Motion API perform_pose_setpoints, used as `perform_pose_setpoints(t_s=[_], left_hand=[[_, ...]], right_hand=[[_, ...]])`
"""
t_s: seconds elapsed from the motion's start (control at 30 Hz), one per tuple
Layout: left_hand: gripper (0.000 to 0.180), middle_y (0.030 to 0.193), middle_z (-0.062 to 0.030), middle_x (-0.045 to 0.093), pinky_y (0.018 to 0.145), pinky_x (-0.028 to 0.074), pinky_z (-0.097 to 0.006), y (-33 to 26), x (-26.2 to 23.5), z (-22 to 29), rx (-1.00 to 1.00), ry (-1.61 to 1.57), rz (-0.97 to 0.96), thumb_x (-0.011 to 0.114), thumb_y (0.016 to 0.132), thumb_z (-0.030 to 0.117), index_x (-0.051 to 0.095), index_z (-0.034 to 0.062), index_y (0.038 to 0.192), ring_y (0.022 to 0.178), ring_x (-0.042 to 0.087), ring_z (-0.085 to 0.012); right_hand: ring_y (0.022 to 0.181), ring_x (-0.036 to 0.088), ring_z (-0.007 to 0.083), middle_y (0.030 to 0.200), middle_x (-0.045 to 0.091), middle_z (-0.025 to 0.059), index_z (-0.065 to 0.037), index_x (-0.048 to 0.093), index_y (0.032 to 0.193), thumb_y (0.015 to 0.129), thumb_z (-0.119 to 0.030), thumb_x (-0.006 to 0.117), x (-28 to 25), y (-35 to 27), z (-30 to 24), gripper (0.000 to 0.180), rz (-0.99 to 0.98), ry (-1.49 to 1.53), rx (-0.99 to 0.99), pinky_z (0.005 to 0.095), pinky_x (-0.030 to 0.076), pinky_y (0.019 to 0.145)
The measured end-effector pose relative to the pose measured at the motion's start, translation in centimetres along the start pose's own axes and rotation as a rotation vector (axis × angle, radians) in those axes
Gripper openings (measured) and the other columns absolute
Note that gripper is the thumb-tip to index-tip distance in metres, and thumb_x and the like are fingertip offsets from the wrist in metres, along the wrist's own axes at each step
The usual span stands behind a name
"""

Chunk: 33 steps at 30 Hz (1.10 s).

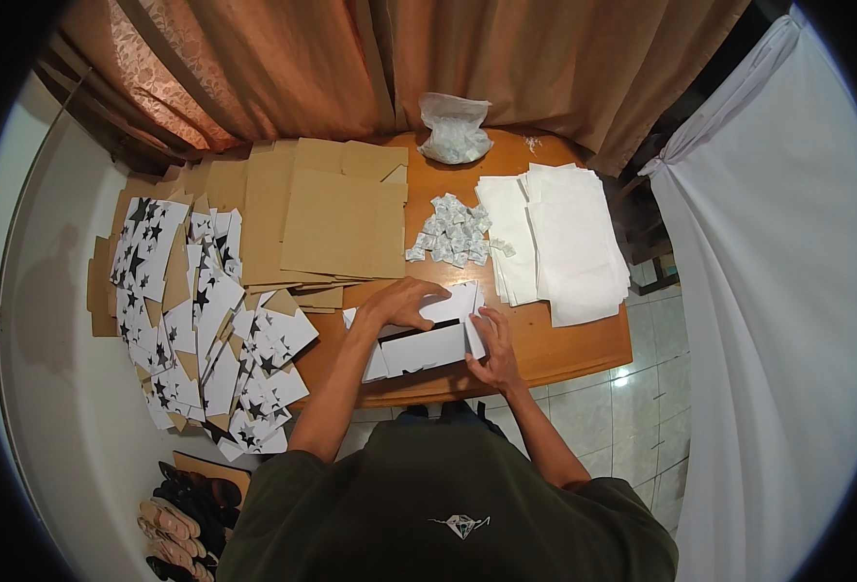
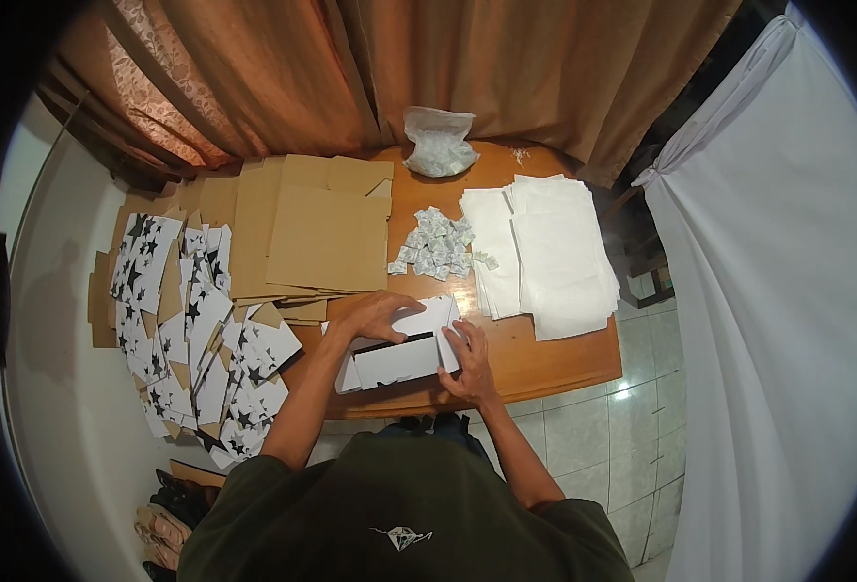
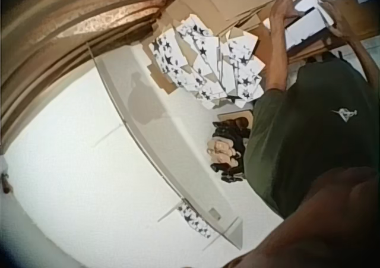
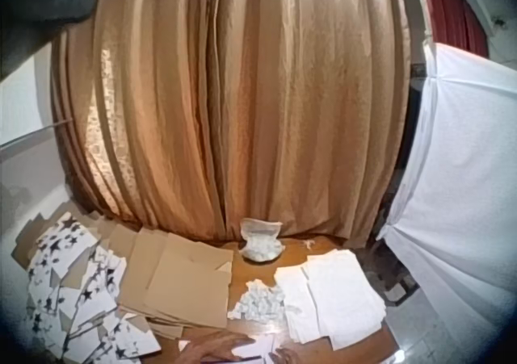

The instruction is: Assembling cardboard shoe boxes and lining them with wrapping paper.

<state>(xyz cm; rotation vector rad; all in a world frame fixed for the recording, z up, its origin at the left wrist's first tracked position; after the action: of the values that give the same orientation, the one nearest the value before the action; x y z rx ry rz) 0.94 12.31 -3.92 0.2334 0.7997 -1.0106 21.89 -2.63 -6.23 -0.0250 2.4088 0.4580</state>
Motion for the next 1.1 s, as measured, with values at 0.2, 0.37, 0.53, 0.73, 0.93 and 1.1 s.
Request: perform_pose_setpoints(t_s=[0.2,0.37,0.53,0.73,0.93,1.1], left_hand=[[0.066,0.129,-0.0175,0.066,0.103,0.049,-0.045,-0.1,-0.8,0.6,-0.102,0.007,0.010,0.077,0.070,0.029,0.063,0.0100,0.132,0.117,0.061,-0.0393],[0.065,0.124,-0.0229,0.067,0.100,0.050,-0.045,-0.3,-1.1,0.6,0.004,0.043,0.226,0.077,0.069,0.034,0.065,0.0047,0.126,0.114,0.063,-0.0392],[0.062,0.125,-0.0224,0.067,0.099,0.051,-0.045,-0.4,-1.8,1.3,-0.078,0.069,0.352,0.078,0.072,0.032,0.065,0.0033,0.126,0.113,0.063,-0.0397],[0.062,0.124,-0.0240,0.067,0.101,0.051,-0.044,-1.2,-2.0,4.1,-0.270,0.030,0.612,0.078,0.073,0.032,0.065,-0.0004,0.125,0.114,0.064,-0.0403],[0.063,0.127,-0.0236,0.066,0.102,0.050,-0.044,-1.9,-2.3,5.4,-0.404,-0.087,0.647,0.077,0.074,0.031,0.065,-0.0009,0.127,0.117,0.063,-0.0391],[0.063,0.130,-0.0220,0.064,0.102,0.051,-0.045,-2.3,-0.4,3.6,-0.361,-0.041,0.692,0.077,0.075,0.031,0.064,0.0004,0.129,0.118,0.062,-0.0387]], right_hand=[[0.135,0.043,0.0441,0.146,0.047,0.0235,0.000,0.047,0.144,0.093,-0.017,0.055,0.0,0.4,0.7,0.054,0.123,0.165,0.032,0.0559,0.025,0.118],[0.122,0.051,0.0409,0.130,0.052,0.0226,0.002,0.044,0.143,0.090,-0.002,0.065,0.3,0.9,0.1,0.057,0.334,-0.140,0.039,0.0494,0.040,0.106],[0.121,0.047,0.0403,0.132,0.042,0.0259,0.004,0.041,0.141,0.086,-0.008,0.077,-0.1,2.1,-1.9,0.067,0.585,-0.201,0.055,0.0489,0.042,0.100],[0.133,0.039,0.0446,0.140,0.033,0.0279,0.000,0.030,0.148,0.078,-0.042,0.086,0.2,4.2,-2.9,0.099,0.214,0.078,0.429,0.0518,0.040,0.108],[0.129,0.048,0.0429,0.141,0.037,0.0273,0.000,0.021,0.155,0.072,-0.049,0.089,1.0,5.2,-2.6,0.118,0.105,0.167,0.498,0.0481,0.045,0.106],[0.125,0.052,0.0433,0.138,0.039,0.0264,0.000,0.023,0.153,0.070,-0.047,0.091,2.4,5.3,-2.2,0.117,0.085,0.116,0.487,0.0485,0.049,0.102]])
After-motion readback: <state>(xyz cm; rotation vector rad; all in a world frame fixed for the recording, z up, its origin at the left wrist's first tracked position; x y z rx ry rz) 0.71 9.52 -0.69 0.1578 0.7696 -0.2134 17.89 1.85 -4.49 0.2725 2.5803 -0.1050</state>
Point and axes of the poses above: each hand's wrist, its own y-axis towards the middle knuckle, its own x-axis out of the palm, z = x × y, the point moved 3 cm from there along y, towards the middle knuckle
